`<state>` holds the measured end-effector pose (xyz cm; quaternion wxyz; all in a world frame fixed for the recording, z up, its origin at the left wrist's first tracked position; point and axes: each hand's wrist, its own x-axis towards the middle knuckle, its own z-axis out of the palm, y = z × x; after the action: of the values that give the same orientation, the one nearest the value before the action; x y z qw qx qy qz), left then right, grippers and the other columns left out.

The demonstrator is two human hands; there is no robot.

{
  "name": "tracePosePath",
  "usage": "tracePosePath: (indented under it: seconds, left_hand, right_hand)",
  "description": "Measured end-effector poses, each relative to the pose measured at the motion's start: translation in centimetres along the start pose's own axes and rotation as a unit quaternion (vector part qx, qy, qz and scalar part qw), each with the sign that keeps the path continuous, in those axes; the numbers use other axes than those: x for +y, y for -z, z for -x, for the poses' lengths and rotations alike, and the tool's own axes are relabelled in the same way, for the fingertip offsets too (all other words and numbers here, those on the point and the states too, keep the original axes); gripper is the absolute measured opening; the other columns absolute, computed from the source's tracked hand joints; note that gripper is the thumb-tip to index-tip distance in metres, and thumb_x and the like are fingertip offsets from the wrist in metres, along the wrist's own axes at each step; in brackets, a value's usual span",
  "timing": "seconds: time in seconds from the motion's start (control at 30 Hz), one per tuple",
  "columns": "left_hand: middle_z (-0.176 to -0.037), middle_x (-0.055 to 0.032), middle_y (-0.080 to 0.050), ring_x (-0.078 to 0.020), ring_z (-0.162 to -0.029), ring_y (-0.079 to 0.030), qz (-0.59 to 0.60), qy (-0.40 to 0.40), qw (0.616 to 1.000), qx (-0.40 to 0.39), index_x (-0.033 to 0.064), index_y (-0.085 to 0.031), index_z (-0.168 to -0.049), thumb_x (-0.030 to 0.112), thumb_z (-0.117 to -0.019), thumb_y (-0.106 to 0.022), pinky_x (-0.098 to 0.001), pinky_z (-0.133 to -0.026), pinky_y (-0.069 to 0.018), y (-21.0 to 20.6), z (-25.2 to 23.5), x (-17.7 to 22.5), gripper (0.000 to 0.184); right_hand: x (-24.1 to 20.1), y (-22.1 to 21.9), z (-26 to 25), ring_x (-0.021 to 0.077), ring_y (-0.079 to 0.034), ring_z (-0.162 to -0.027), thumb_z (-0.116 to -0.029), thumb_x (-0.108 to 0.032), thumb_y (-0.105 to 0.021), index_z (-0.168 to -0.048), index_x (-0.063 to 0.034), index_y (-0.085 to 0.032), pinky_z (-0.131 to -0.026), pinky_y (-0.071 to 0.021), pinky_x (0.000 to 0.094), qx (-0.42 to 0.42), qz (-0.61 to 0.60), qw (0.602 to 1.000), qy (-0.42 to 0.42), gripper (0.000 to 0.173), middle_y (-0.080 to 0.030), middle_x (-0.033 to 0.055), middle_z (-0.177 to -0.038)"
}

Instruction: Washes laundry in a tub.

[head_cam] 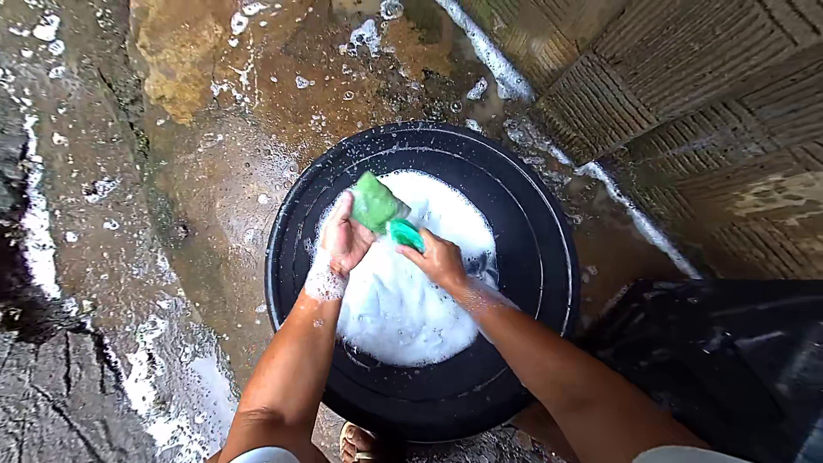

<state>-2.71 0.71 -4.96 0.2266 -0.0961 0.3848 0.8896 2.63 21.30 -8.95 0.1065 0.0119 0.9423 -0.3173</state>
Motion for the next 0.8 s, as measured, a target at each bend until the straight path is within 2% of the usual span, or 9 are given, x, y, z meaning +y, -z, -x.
tracePosePath:
  seconds: [0.07, 0.2, 0.27, 0.4, 0.5, 0.6, 0.67, 0.77, 0.8]
  left_hand:
    - [-0.127, -0.0029, -0.068, -0.0182, -0.113, -0.068, 0.004, -0.032, 0.999, -0.010, 0.0231, -0.054, -0.138, 0.057, -0.1093, -0.021, -0.0409, -0.095, -0.0575, 0.7, 0.4, 1.9, 0.055]
    - [-0.126, -0.0031, -0.068, -0.0168, -0.115, -0.067, 0.010, -0.055, 0.997, -0.054, 0.0227, -0.056, -0.137, 0.058, -0.1091, -0.015, -0.0389, -0.097, -0.0563, 1.3, 1.4, 3.9, 0.060]
    - [-0.120, -0.0010, -0.071, -0.0137, -0.110, -0.069, 0.011, -0.079, 0.996, -0.043, 0.0228, -0.059, -0.134, 0.060, -0.1081, -0.021, -0.0363, -0.093, -0.0590, 1.0, 1.7, 4.1, 0.060]
    - [-0.111, 0.0033, -0.071, -0.0070, -0.096, -0.069, 0.046, -0.103, 0.993, 0.029, 0.0236, -0.061, -0.132, 0.072, -0.1009, -0.033, -0.0278, -0.079, -0.0596, 2.0, 1.1, 2.1, 0.064]
    - [-0.096, -0.0016, -0.069, -0.0095, -0.078, -0.068, 0.100, -0.083, 0.991, 0.041, 0.0160, -0.060, -0.126, 0.049, -0.1084, -0.039, -0.0257, -0.066, -0.0590, 2.2, -0.6, 0.8, 0.042]
    - [-0.111, -0.0045, -0.069, -0.0125, -0.093, -0.069, 0.093, -0.032, 0.995, 0.012, 0.0161, -0.055, -0.138, 0.040, -0.1104, -0.039, -0.0296, -0.081, -0.0603, 1.6, -1.0, 0.1, 0.039]
    - [-0.112, -0.0060, -0.071, -0.0148, -0.100, -0.070, 0.093, -0.019, 0.995, 0.005, 0.0149, -0.058, -0.133, 0.047, -0.1102, -0.035, -0.0338, -0.086, -0.0606, 0.2, -1.2, -0.2, 0.045]
    - [-0.089, 0.0038, -0.068, -0.0035, -0.081, -0.065, -0.004, -0.061, 0.991, 0.121, 0.0185, -0.062, -0.106, 0.051, -0.1103, -0.030, -0.0232, -0.072, -0.0558, -1.3, -0.2, 0.0, 0.046]
    - [-0.097, 0.0036, -0.069, -0.0032, -0.088, -0.065, -0.048, -0.086, 0.987, 0.127, 0.0189, -0.063, -0.113, 0.048, -0.1108, -0.033, -0.0238, -0.079, -0.0556, -0.7, 0.5, -0.4, 0.042]
  right_hand:
    - [4.3, -0.2, 0.5, 0.0423, -0.069, -0.102, -0.0981, -0.056, -0.061, -0.123, -0.0021, -0.067, -0.090, -0.0512, 0.0655, -0.061, -0.004, 0.988, -0.140, 0.060, -0.072, 0.0237, -0.105]
    - [10.5, -0.1, 0.6, 0.0440, -0.065, -0.113, -0.1002, -0.049, -0.061, -0.135, 0.0001, -0.060, -0.097, -0.0479, 0.0646, 0.089, -0.073, 0.927, -0.358, 0.060, -0.068, 0.0281, -0.119]
    - [12.0, -0.6, 2.0, 0.0423, -0.062, -0.122, -0.1018, -0.050, -0.057, -0.145, -0.0023, -0.052, -0.102, -0.0465, 0.0628, 0.079, -0.046, 0.907, -0.411, 0.065, -0.065, 0.0263, -0.130]
    - [6.3, -3.5, 3.0, 0.0369, -0.067, -0.111, -0.0999, -0.038, -0.066, -0.133, 0.0064, -0.058, -0.100, -0.0517, 0.0550, -0.023, -0.191, 0.937, -0.292, 0.056, -0.067, 0.0266, -0.120]
    - [-1.5, -1.3, 0.1, 0.0241, -0.068, -0.092, -0.0974, -0.033, -0.071, -0.128, 0.0047, -0.060, -0.086, -0.0571, 0.0443, 0.001, -0.386, 0.906, -0.174, 0.049, -0.069, 0.0187, -0.106]
    - [-7.4, 3.1, -3.1, 0.0152, -0.066, -0.077, -0.0957, -0.036, -0.070, -0.120, 0.0013, -0.062, -0.072, -0.0587, 0.0376, 0.021, -0.453, 0.889, -0.070, 0.045, -0.069, 0.0096, -0.092]
    - [-10.3, 3.8, -4.3, 0.0198, -0.068, -0.079, -0.0955, -0.035, -0.071, -0.117, 0.0024, -0.064, -0.075, -0.0599, 0.0431, 0.011, -0.414, 0.909, -0.044, 0.043, -0.069, 0.0127, -0.091]
    - [-13.0, 1.9, -0.6, 0.0329, -0.069, -0.082, -0.0933, -0.045, -0.073, -0.114, -0.0013, -0.065, -0.073, -0.0560, 0.0575, -0.063, -0.222, 0.972, -0.051, 0.049, -0.070, 0.0172, -0.088]
    - [-13.2, 1.9, 0.0, 0.0342, -0.069, -0.085, -0.0924, -0.049, -0.073, -0.114, -0.0021, -0.065, -0.076, -0.0534, 0.0587, -0.082, -0.183, 0.978, -0.056, 0.052, -0.069, 0.0172, -0.089]
